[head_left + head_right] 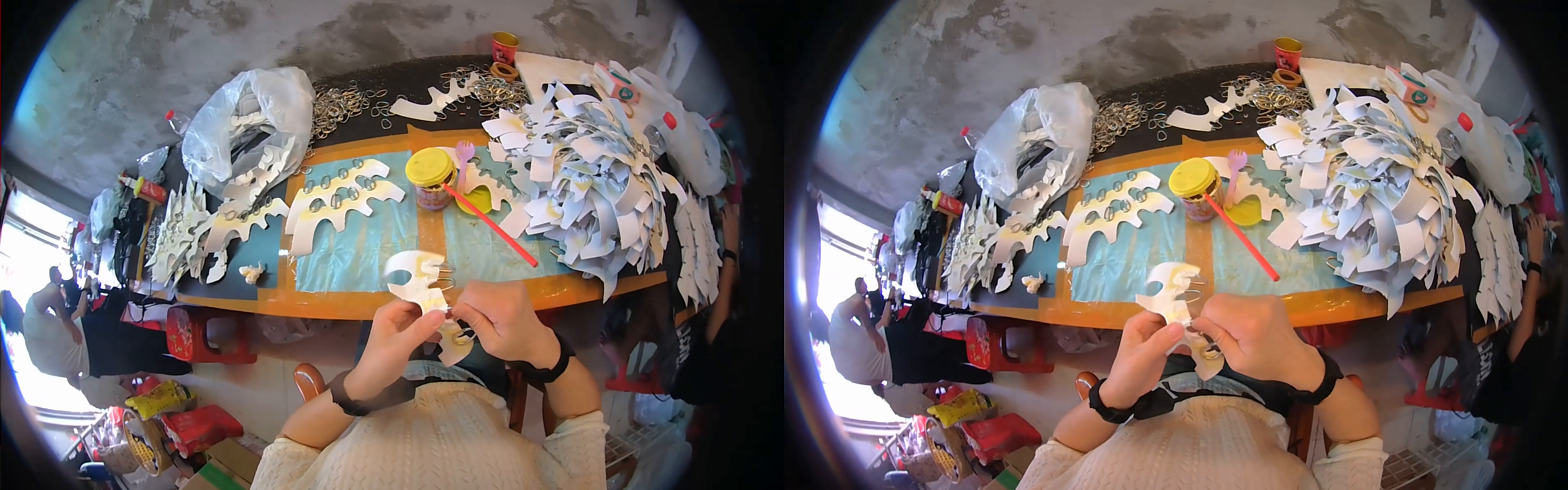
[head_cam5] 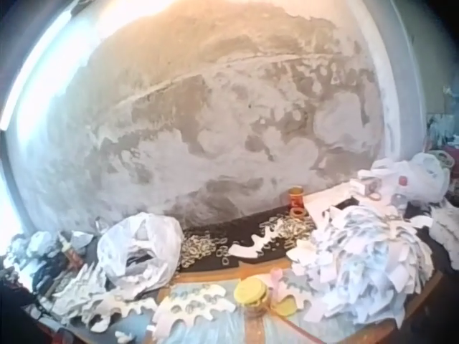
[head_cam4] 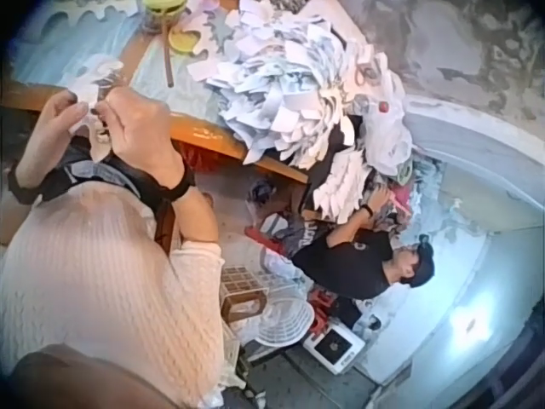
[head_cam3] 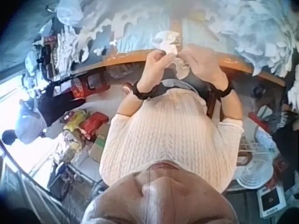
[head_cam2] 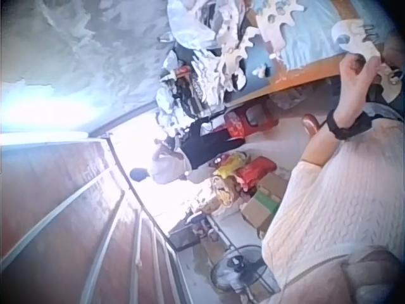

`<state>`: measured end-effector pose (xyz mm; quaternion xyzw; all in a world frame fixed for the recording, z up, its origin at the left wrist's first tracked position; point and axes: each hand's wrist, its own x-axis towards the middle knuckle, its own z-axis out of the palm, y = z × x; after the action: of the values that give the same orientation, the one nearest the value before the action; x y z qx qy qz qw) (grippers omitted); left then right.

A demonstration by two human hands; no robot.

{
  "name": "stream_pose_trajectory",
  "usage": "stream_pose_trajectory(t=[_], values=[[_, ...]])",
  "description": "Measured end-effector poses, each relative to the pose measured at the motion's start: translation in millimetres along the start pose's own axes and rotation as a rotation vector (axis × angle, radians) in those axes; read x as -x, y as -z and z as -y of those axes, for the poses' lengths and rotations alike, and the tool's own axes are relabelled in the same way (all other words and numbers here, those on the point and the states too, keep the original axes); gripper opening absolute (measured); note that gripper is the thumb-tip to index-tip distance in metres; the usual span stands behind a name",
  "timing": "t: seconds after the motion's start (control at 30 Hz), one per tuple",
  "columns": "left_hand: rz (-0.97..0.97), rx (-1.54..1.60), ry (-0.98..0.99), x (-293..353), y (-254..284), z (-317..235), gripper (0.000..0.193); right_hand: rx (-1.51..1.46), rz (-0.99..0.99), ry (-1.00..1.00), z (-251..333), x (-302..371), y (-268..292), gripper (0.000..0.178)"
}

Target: Assembling metal rings into pre-cut white shoe material pieces and organizing them on the table.

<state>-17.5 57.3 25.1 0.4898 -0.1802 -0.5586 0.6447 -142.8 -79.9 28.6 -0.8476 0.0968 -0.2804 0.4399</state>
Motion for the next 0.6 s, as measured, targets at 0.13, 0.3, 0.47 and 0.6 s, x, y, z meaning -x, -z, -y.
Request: stream_pose_trajectory(t=[0.13, 0.3, 0.47, 0.6], values=[[-0.015, 0.205, -0.019, -3.5, 17.9, -1.1, 0.044, 0.220, 0.098, 0.071, 13.2, -11.6, -11.6, 0.016], [0.034, 0.236, -0.051, -3.3, 47.3, -3.1, 0.046, 0.302, 0.089, 0.052, 23.1, -20.1, -30.9, 0.018], [0.039, 0.266, -0.088, -4.2, 59.3, -5.1, 0.045, 0.278, 0.041, -0.066, 31.2, -22.8, -49.6, 0.013], [0.008, 0.084, -0.167, -5.9, 67.4, -2.5, 0.043, 0.102, -0.199, -0.288, 47.1, -26.0, -64.4, 0.014]])
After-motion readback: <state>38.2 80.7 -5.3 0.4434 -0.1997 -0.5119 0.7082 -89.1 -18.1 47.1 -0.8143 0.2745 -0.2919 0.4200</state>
